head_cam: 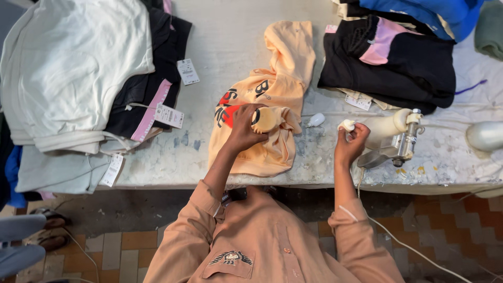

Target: The person lays a printed sweatshirt on a work table and spot-cleans it. They rub the fabric with a sponge-like block, apply liquid from a small bottle onto the treated area, scrub with a toothbrush, and reposition the sweatshirt repeatedly while working over the printed front.

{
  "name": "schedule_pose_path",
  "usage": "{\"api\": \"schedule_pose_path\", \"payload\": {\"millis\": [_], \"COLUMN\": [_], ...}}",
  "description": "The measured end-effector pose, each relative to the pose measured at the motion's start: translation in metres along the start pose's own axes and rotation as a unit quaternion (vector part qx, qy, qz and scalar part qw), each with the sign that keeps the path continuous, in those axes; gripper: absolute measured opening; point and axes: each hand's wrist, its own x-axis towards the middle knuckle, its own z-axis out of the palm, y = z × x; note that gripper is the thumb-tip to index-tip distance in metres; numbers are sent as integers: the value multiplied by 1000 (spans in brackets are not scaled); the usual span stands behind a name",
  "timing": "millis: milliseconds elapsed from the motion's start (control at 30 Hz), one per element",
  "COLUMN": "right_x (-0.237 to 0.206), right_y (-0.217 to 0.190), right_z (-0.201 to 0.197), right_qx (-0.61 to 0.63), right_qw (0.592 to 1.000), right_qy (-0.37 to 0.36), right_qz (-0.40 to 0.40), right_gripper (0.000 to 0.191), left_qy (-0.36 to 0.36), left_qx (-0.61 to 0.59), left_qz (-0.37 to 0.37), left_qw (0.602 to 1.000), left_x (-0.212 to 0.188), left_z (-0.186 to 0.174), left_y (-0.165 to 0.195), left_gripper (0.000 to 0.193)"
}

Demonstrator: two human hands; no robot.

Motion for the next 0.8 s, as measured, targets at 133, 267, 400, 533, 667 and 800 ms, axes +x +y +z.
{"api": "schedule_pose_path", "payload": {"millis": [133,267,400,533,667,800], "right_x": [4,4,8,18,27,29], "right_y": [3,-5,-9,-7,-12,-22], "right_z": [5,6,8,9,15,22], "right_qx": [-35,0,-20,-31,48,-10], "right_qw": [999,999,998,993,995,999], "right_qy": [23,46,61,116,87,36], "right_qz": [19,3,25,-17,-33,-31], "right_gripper": [43,41,39,44,47,58], "left_qy": [-1,-4,9,18,-1,-2], "left_qx": [5,6,22,19,27,32], "left_qz": [-7,-9,7,43,24,15], "left_qw": [1000,1000,1000,999,999,999], "left_x": [0,0,0,0,-2,-1], "left_z": [1,2,6,11,13,12], "left_y": [0,-4,-9,-12,-11,-9], "left_gripper": [79,78,78,81,77,77]}}
